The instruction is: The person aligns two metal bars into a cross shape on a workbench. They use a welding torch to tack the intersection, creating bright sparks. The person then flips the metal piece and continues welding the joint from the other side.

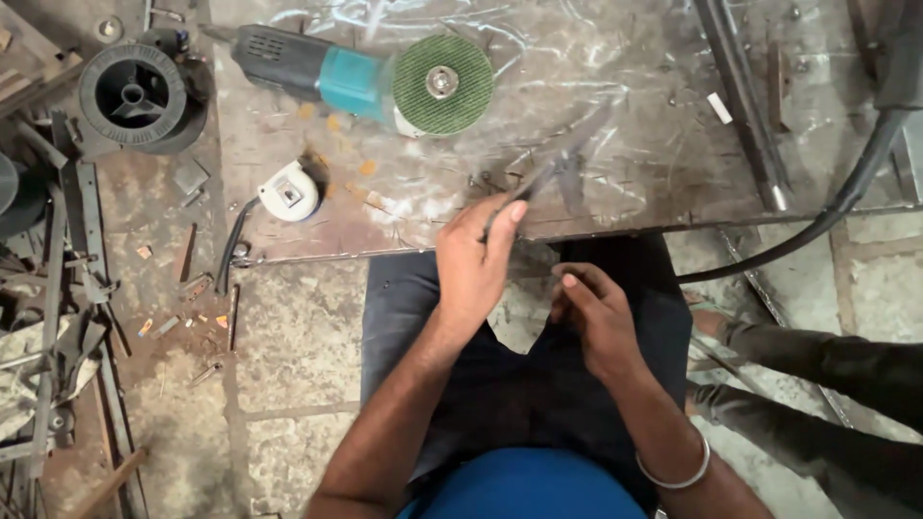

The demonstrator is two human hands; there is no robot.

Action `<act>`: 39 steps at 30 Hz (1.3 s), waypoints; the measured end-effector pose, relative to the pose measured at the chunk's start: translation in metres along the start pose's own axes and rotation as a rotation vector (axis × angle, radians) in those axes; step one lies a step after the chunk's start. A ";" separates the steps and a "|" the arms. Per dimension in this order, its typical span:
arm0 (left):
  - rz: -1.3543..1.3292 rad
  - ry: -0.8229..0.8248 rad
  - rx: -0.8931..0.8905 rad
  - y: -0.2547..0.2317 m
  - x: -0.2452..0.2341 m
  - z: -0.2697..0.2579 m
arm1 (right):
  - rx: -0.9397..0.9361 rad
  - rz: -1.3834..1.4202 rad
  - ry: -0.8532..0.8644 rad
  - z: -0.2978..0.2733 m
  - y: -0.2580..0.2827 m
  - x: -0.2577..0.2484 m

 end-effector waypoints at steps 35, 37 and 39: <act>0.096 0.277 0.048 -0.016 0.007 -0.011 | -0.274 0.077 -0.118 0.010 0.077 -0.050; 0.088 0.276 0.057 -0.014 0.008 -0.012 | -0.329 0.058 -0.171 0.016 0.101 -0.065; 0.085 0.273 0.062 -0.012 0.008 -0.012 | -0.379 0.039 -0.220 0.025 0.122 -0.082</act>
Point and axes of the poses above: each hand's wrist, its own z-axis towards the middle knuckle, its own x-axis out of the palm, y = z × x, the point moved 6 cm from there along z, towards the middle knuckle
